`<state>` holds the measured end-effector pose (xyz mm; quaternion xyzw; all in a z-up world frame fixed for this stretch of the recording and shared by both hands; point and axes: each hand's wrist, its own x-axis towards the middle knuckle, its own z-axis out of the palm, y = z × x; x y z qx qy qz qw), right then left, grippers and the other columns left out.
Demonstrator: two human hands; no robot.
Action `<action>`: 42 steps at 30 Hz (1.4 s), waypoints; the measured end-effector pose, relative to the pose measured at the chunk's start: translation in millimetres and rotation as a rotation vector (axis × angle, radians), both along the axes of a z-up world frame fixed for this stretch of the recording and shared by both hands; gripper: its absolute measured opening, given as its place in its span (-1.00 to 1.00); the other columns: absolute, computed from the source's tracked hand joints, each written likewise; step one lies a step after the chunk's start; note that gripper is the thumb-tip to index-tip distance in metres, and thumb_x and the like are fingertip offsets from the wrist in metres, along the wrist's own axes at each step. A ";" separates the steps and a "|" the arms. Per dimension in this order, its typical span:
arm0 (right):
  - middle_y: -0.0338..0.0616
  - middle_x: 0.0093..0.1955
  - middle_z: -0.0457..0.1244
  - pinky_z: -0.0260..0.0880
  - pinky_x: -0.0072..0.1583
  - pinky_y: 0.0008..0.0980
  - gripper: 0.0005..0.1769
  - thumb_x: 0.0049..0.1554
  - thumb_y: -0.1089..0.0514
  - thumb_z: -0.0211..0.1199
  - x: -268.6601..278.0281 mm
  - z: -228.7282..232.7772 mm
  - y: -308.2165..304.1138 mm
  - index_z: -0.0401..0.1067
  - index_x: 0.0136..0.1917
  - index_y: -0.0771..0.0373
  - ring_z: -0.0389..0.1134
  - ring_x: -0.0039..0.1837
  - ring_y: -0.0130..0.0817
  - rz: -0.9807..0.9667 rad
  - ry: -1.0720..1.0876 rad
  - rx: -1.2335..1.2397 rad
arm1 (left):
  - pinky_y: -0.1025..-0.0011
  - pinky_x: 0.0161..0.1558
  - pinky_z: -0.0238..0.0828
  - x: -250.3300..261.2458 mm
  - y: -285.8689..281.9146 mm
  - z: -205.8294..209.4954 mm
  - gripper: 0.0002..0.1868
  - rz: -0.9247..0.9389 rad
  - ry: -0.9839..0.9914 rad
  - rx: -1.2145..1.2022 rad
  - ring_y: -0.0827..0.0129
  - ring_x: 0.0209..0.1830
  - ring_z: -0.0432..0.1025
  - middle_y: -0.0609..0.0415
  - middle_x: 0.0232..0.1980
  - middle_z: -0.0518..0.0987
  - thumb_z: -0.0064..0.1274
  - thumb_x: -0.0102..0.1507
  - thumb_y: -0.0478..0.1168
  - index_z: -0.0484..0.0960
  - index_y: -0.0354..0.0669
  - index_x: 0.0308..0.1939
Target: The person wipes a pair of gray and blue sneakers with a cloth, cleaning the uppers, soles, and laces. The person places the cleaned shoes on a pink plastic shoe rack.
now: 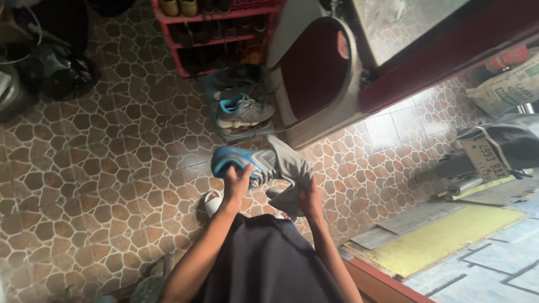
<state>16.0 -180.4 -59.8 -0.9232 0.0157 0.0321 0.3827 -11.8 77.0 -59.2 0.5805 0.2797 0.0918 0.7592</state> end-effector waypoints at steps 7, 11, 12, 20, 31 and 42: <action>0.39 0.03 0.35 0.38 0.04 0.04 -0.38 0.15 0.11 0.24 -13.7 12.5 53.2 0.20 0.41 0.37 0.39 0.12 0.35 -0.197 -0.080 -0.027 | 0.40 -0.14 0.43 -18.0 85.0 19.8 -0.63 0.057 0.002 -0.033 0.48 -0.23 0.50 0.11 -0.17 0.66 0.21 0.29 -0.10 0.62 -0.35 0.01; 0.28 0.11 0.40 0.43 0.12 -0.07 -0.49 0.19 0.14 0.31 -21.0 37.1 70.0 0.30 0.34 0.35 0.48 0.14 0.22 -0.022 -0.245 0.067 | 0.25 -0.17 0.48 -16.9 97.4 -0.1 -0.61 0.094 0.036 0.195 0.24 -0.24 0.59 -0.01 -0.22 0.71 0.17 0.30 0.01 0.62 -0.28 -0.06; 0.26 0.11 0.41 0.45 0.10 -0.10 -0.50 0.19 0.14 0.32 -29.3 41.0 77.8 0.31 0.33 0.33 0.50 0.13 0.20 0.049 -0.250 0.075 | 0.20 -0.19 0.48 -17.5 93.6 -3.9 -0.60 0.086 0.085 0.303 0.15 -0.25 0.60 -0.04 -0.25 0.70 0.17 0.29 0.04 0.62 -0.25 -0.08; 0.32 -0.03 0.37 0.41 0.00 0.06 -0.35 0.07 0.09 0.33 -57.0 45.4 137.8 0.25 0.37 0.31 0.40 0.04 0.35 0.258 -0.040 -0.153 | 0.02 -0.27 0.44 -37.2 55.4 5.9 -0.56 -0.115 0.118 0.593 -0.14 -0.33 0.56 -0.13 -0.38 0.64 0.08 0.32 0.15 0.53 -0.19 -0.12; 0.40 0.22 0.32 0.36 0.22 -0.07 -0.34 0.03 0.21 0.33 -65.7 -44.1 35.8 0.32 0.38 0.42 0.36 0.24 0.24 0.038 -0.179 -0.068 | 0.39 -0.36 0.36 -65.7 66.6 50.1 -0.55 -0.133 -0.072 0.383 0.37 -0.44 0.44 0.03 -0.39 0.62 0.18 0.23 0.10 0.59 -0.27 -0.14; 0.16 0.05 0.24 0.36 0.05 -0.15 -0.65 0.05 0.23 0.16 -156.0 72.7 3.9 0.38 0.12 0.36 0.34 0.00 0.05 0.038 -0.167 0.204 | 0.15 -0.24 0.36 -96.3 -24.6 75.1 -0.51 -0.743 0.126 0.243 -0.13 -0.35 0.46 -0.25 -0.28 0.58 0.00 0.41 0.12 0.69 -0.30 -0.12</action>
